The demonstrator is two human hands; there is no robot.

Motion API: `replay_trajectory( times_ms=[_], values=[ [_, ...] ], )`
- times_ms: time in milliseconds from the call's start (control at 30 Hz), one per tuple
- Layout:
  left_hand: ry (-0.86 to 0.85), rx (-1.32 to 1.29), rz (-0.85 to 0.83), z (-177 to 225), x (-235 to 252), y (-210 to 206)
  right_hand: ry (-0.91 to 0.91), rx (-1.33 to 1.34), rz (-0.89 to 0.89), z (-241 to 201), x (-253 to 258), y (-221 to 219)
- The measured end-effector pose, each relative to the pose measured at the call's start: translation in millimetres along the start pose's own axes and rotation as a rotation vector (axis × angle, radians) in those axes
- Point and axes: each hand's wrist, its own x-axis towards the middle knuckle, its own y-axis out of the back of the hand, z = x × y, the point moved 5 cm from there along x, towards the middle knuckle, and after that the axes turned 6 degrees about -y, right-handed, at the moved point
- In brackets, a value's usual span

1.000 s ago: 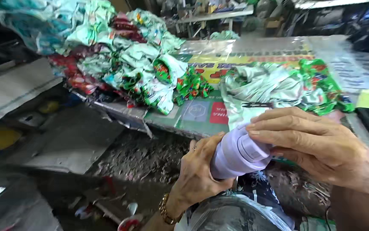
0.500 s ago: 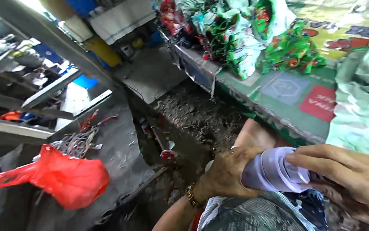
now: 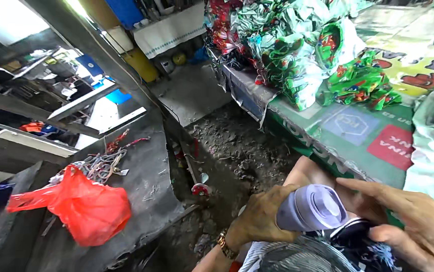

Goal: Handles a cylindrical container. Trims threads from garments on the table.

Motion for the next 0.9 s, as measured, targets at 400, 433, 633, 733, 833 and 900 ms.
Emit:
replay_trajectory(
  times_ms=[400, 433, 633, 733, 833, 900],
  values=[
    [-0.061, -0.053, -0.047, 3, -1, 4, 0.132, -0.089, -0.082, -9, 10, -17],
    [-0.076, -0.048, -0.07, 5, -1, 3, 0.159, -0.131, -0.024, -11, 11, -17],
    [-0.136, -0.234, -0.206, 20, 0, 2, 0.308, -0.351, -0.034, -37, 15, -14],
    [-0.145, -0.374, -0.297, 29, 1, -1, 0.432, -0.398, 0.029, -43, 18, -22],
    [-0.108, -0.334, -0.226, 27, -1, -2, 0.402, -0.349, 0.087, -36, 26, -26],
    [-0.031, -0.185, -0.107, 16, -5, -2, 0.302, -0.344, 0.14, -21, 33, -36]
  ],
)
